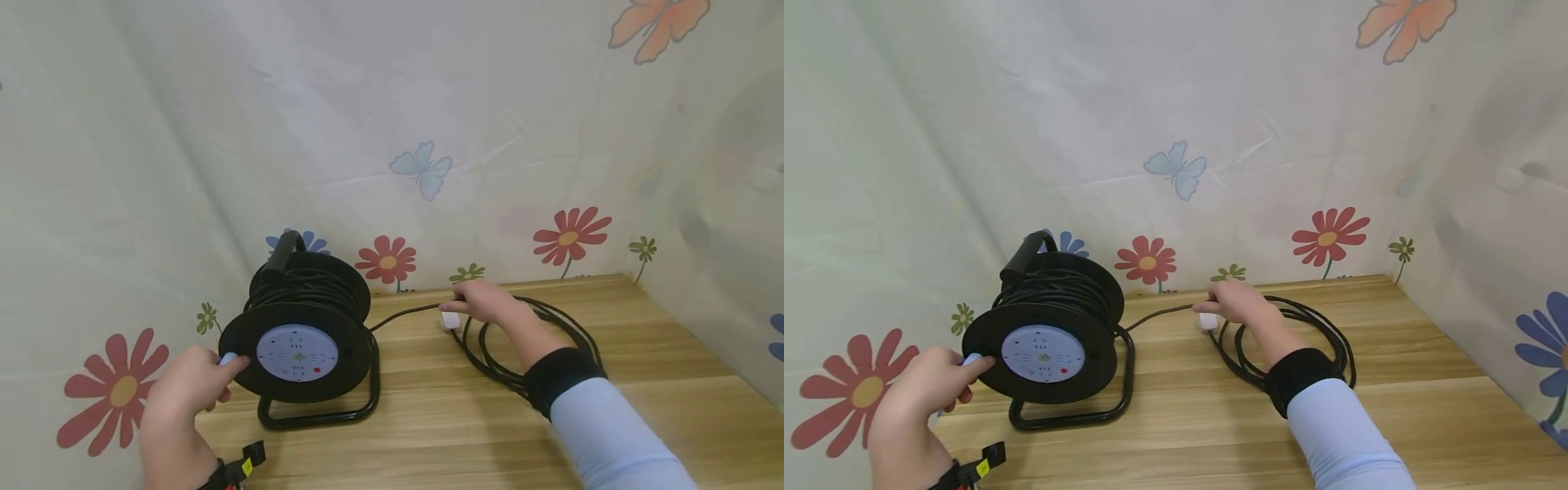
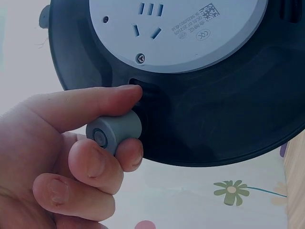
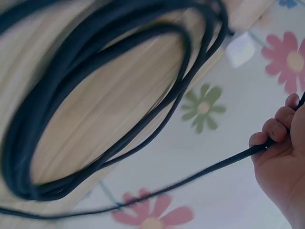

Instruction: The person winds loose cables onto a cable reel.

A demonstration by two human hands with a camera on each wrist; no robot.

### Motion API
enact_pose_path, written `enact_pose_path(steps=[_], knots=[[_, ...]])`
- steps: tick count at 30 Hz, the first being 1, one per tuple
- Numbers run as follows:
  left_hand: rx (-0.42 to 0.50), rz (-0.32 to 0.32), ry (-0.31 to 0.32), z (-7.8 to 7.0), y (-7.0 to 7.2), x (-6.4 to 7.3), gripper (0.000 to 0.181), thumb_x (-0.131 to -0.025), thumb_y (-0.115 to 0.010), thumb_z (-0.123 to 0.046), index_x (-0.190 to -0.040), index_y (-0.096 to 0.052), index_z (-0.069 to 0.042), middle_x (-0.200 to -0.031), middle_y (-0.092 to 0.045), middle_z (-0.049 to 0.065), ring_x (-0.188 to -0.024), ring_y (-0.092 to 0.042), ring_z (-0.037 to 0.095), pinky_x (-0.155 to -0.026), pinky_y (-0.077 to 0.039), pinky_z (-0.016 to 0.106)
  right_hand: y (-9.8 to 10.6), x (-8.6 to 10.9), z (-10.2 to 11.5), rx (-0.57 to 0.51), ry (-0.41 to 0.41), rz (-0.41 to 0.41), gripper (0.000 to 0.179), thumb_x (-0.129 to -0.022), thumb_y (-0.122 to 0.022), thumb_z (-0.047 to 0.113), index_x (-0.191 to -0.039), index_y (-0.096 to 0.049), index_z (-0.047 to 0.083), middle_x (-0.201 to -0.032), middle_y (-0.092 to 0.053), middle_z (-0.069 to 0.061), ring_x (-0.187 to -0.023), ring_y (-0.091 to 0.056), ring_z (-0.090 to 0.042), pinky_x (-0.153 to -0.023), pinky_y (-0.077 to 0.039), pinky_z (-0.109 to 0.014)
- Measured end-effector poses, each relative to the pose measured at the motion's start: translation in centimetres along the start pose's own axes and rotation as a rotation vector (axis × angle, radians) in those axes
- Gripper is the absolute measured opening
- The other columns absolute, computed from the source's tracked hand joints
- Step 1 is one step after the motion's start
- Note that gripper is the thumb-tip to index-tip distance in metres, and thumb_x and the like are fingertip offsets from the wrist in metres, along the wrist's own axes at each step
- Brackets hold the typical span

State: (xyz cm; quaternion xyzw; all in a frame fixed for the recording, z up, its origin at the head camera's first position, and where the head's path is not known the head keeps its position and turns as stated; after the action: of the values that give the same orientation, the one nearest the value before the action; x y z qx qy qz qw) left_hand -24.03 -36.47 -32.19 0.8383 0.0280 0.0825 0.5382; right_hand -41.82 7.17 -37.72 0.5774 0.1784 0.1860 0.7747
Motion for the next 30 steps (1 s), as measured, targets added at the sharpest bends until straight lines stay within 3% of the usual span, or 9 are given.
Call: enact_pose_path(steps=[7,11,23,30], knots=[[-0.01,-0.004,-0.011,-0.1,0.2,0.0,0.054,-0.092,-0.054,-0.05,-0.058,-0.059,-0.007,-0.052,-0.057,0.002,-0.049,-0.049,0.02,-0.049,-0.036,0.034,2.7,3.8,-7.0,0.013,-0.071,-0.108,0.045,-0.09,-0.055,0.057,-0.078,-0.055,0.014,-0.065,-0.049,0.0,-0.06,-0.046,-0.018,-0.058,-0.039,-0.035],[-0.013,0.0,-0.011,0.2,0.4,0.0,0.055,-0.092,-0.054,-0.051,-0.059,-0.059,-0.007,-0.053,-0.058,0.002,-0.049,-0.049,0.02,-0.049,-0.036,0.034,3.5,5.7,-9.3,-0.001,-0.12,-0.147,0.045,-0.089,-0.057,0.057,-0.076,-0.055,0.013,-0.064,-0.048,0.0,-0.059,-0.046,-0.018,-0.058,-0.038,-0.035],[-0.018,0.007,-0.022,0.7,0.1,-0.4,0.056,-0.092,-0.052,-0.053,-0.062,-0.058,-0.007,-0.055,-0.058,0.002,-0.051,-0.049,0.02,-0.05,-0.037,0.035,4.3,6.5,-9.0,-0.021,-0.087,-0.207,0.039,-0.091,-0.061,0.047,-0.076,-0.053,0.012,-0.063,-0.047,-0.001,-0.059,-0.046,-0.018,-0.058,-0.038,-0.036],[0.006,-0.004,-0.031,0.9,0.0,-1.0,0.055,-0.092,-0.053,-0.052,-0.064,-0.056,-0.006,-0.056,-0.058,0.003,-0.051,-0.049,0.02,-0.05,-0.037,0.034,4.6,6.4,-8.8,-0.023,-0.099,-0.251,0.045,-0.088,-0.057,0.058,-0.078,-0.058,0.014,-0.065,-0.053,0.001,-0.059,-0.048,-0.018,-0.057,-0.04,-0.035]])
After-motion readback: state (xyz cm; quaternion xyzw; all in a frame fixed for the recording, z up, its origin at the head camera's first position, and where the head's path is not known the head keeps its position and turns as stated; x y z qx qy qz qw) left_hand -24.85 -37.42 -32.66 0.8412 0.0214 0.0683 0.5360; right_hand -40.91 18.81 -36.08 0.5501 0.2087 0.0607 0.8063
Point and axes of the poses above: each hand's wrist, its own x-axis away from the middle knuckle, its own y-axis out of the back of the hand, z = x × y, the point moved 7 cm from there along -x, towards the middle knuckle
